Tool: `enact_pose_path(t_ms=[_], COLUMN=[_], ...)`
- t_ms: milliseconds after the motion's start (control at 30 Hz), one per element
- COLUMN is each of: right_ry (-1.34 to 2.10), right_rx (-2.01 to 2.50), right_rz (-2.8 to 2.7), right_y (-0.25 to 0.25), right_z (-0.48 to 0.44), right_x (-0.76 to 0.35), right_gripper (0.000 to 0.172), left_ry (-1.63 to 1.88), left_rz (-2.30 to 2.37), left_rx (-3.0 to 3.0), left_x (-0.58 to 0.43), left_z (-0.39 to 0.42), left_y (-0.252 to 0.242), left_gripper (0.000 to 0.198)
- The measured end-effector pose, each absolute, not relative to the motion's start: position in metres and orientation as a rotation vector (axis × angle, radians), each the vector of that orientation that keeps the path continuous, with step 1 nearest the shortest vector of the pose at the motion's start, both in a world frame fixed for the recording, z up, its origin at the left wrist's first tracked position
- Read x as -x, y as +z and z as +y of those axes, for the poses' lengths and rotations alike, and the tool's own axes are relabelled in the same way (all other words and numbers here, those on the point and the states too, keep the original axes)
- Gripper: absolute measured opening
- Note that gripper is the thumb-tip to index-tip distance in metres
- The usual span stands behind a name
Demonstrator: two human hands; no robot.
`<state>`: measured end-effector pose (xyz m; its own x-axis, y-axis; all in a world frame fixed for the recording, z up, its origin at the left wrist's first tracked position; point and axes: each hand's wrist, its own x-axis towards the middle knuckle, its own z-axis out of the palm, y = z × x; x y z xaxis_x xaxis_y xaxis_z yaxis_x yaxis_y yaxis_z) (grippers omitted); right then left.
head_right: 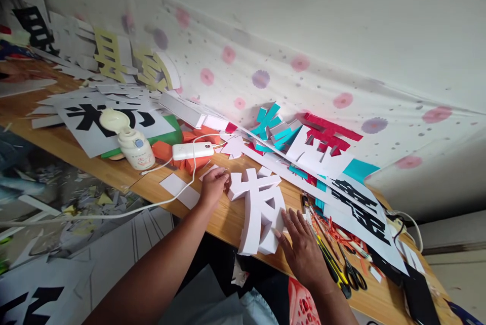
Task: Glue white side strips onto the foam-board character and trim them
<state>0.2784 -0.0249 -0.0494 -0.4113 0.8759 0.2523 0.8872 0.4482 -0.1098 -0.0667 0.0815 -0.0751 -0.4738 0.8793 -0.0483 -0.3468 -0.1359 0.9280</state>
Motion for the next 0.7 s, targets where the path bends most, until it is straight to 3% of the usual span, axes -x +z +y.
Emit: enact_pose_path(t_ms=[367, 700], right_ry=[0.006, -0.045], right_rx=[1.584, 1.545], right_rz=[-2.465, -2.456], right_y=[-0.0404, -0.0395], right_z=[-0.0274, -0.0280], right_x=[-0.2773, -0.2758], right_gripper=[0.066, 0.065], left_ry=[1.668, 1.644], left_rz=[1.078, 1.050], left_rx=[-0.473, -0.426], left_x=[0.0640, 0.0638], left_z=[0.0746, 0.0764], left_y=[-0.0676, -0.0685], left_gripper=[0.058, 0.055])
